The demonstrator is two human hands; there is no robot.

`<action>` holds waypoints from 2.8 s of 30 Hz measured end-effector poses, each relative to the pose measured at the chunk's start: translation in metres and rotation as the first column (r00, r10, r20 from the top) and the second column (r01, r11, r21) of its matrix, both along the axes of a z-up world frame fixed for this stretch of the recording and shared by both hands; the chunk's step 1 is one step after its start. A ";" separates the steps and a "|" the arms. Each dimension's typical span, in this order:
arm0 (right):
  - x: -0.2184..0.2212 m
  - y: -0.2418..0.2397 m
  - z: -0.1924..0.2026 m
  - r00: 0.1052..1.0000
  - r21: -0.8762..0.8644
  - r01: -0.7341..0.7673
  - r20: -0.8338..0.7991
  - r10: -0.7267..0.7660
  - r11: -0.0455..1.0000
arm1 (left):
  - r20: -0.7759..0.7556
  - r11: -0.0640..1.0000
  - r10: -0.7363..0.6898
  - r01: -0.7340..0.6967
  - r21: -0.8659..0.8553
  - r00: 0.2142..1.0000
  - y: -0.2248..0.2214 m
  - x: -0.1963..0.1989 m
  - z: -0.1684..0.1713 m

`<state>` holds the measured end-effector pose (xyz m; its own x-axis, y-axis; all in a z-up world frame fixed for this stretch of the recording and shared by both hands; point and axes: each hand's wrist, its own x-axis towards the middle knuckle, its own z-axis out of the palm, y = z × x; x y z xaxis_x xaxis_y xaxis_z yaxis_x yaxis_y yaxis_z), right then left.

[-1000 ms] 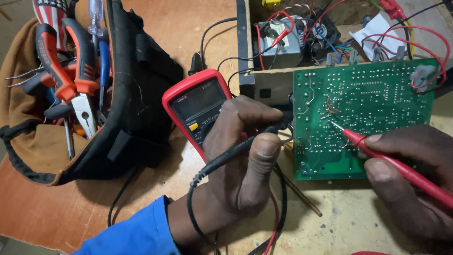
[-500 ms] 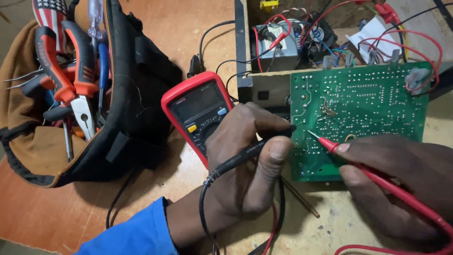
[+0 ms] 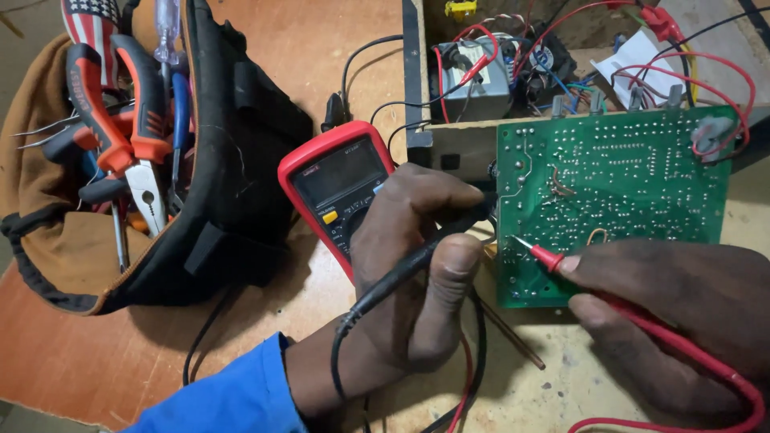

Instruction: Using a digital multimeter to test various points on a printed circuit board for diagnostic purposes.

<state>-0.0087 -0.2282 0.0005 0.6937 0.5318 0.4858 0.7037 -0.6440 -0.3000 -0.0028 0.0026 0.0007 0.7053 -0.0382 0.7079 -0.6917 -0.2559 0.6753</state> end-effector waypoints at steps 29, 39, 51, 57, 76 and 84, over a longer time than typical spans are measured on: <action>-0.017 0.007 -0.026 0.977 0.226 0.174 -0.160 -0.140 0.958 | -0.324 0.895 -0.070 -0.083 -0.437 0.943 -0.016 -0.002 0.002; -0.018 0.004 -0.034 0.966 0.175 0.225 -0.171 -0.195 0.958 | -0.373 0.918 -0.156 -0.005 -0.397 0.915 -0.015 -0.005 -0.005; -0.022 0.013 -0.032 0.933 0.293 0.285 -0.302 -0.195 0.913 | -0.336 0.895 -0.212 0.044 -0.444 0.917 -0.017 -0.006 -0.009; -0.018 0.008 -0.030 0.935 0.276 0.254 -0.316 -0.162 0.927 | -0.339 0.913 -0.184 0.032 -0.406 0.923 -0.015 -0.006 -0.009; -0.015 0.004 -0.034 0.945 0.242 0.236 -0.282 -0.165 0.941 | -0.303 0.939 -0.158 0.047 -0.342 0.940 -0.013 -0.005 -0.010; -0.018 0.000 -0.037 0.932 0.267 0.263 -0.317 -0.173 0.927 | -0.317 0.949 -0.145 0.041 -0.313 0.937 -0.012 -0.005 -0.009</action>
